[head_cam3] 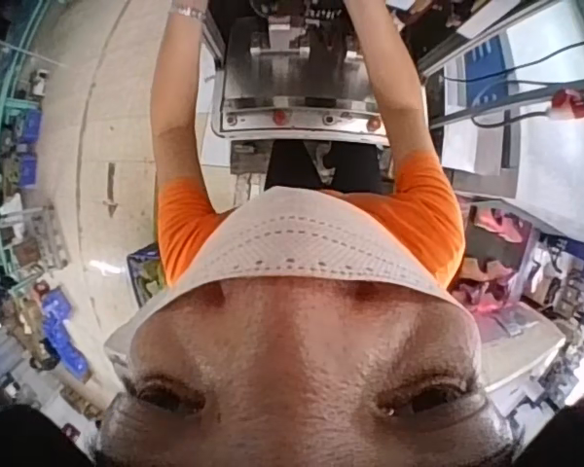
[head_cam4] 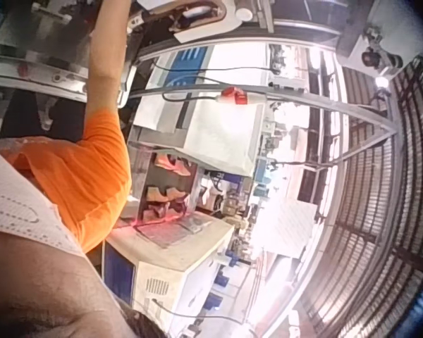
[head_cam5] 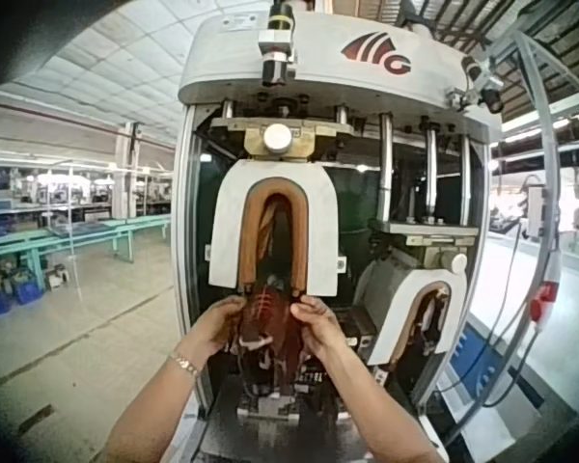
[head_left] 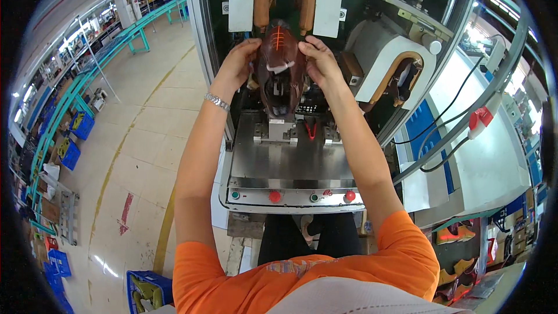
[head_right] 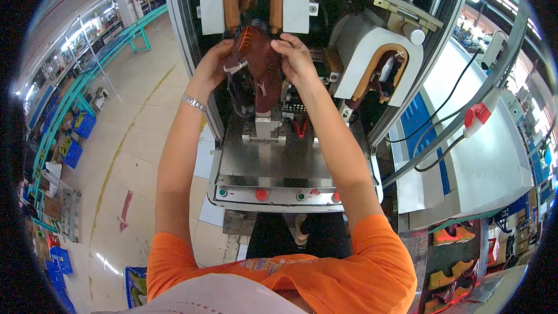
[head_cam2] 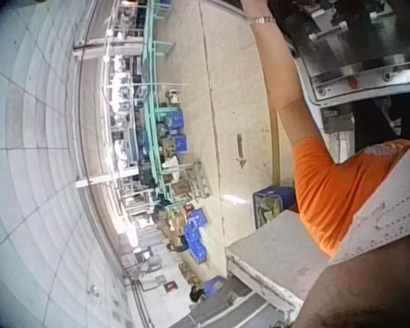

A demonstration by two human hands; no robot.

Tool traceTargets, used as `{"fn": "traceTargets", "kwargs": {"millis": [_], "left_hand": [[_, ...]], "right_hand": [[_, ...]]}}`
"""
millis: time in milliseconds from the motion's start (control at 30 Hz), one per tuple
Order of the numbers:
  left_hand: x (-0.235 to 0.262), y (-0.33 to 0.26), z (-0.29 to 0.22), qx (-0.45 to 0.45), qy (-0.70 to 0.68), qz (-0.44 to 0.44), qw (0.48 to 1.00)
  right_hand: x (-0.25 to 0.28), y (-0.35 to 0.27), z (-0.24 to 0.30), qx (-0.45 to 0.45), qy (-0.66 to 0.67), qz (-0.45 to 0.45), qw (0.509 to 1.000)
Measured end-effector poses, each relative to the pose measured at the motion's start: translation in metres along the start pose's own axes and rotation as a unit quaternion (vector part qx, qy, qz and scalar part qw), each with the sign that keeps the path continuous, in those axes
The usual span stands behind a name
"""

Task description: The person repeatedly picks up brown shoes from a nearby table and places them into a machine. They adjust the shoes within the machine's clamps and press a button to operate it. After the cycle, they remove the shoes and place them back on the table, repeating this sequence for multiple pairs.

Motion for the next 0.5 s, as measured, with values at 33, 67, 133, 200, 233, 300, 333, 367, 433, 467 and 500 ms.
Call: {"fn": "traceTargets", "kwargs": {"millis": [33, 67, 133, 200, 233, 300, 333, 367, 433, 467, 500], "left_hand": [[-0.001, 0.004, -0.004, -0.029, 0.01, -0.008, 0.999], [-0.002, 0.013, -0.01, -0.058, 0.02, -0.016, 0.998], [0.003, 0.029, -0.009, -0.081, -0.006, -0.034, 0.996], [0.002, 0.043, -0.013, -0.087, -0.033, -0.066, 0.993], [-0.002, 0.043, -0.013, -0.089, -0.048, -0.08, 0.992], [0.0, 0.049, -0.007, -0.055, -0.043, -0.086, 0.994], [0.005, 0.06, -0.005, -0.052, -0.045, -0.075, 0.995], [0.013, 0.067, 0.0, -0.05, -0.047, -0.066, 0.995], [0.035, 0.062, 0.013, -0.112, 0.06, -0.133, 0.983], [0.046, 0.054, 0.015, -0.144, 0.114, -0.168, 0.969], [0.034, 0.019, 0.002, -0.306, 0.225, -0.241, 0.893]], "right_hand": [[0.001, 0.008, 0.0, 0.014, 0.007, -0.007, 1.0], [0.002, 0.016, 0.0, 0.028, 0.013, -0.014, 0.999], [-0.01, 0.023, 0.004, 0.061, -0.002, -0.016, 0.998], [-0.016, 0.03, 0.012, 0.057, 0.011, -0.043, 0.997], [-0.014, 0.031, 0.013, 0.062, 0.014, -0.055, 0.996], [-0.012, 0.034, 0.012, 0.07, 0.023, -0.075, 0.995], [-0.01, 0.038, 0.008, 0.079, -0.008, -0.067, 0.995], [-0.003, 0.039, 0.0, 0.063, -0.039, -0.077, 0.994], [0.012, 0.035, -0.012, 0.03, -0.103, -0.099, 0.989], [0.021, 0.022, -0.014, 0.1, -0.148, -0.12, 0.976], [0.036, -0.003, -0.015, 0.174, -0.193, -0.149, 0.954]]}}
Point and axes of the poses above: each hand's wrist, its own y-axis towards the middle knuckle, its own x-axis out of the back of the hand, z = x × y, the point moved 6 cm from there along y, towards the middle knuckle, and after that the axes turned 3 degrees about -z, right-handed, at the moved point
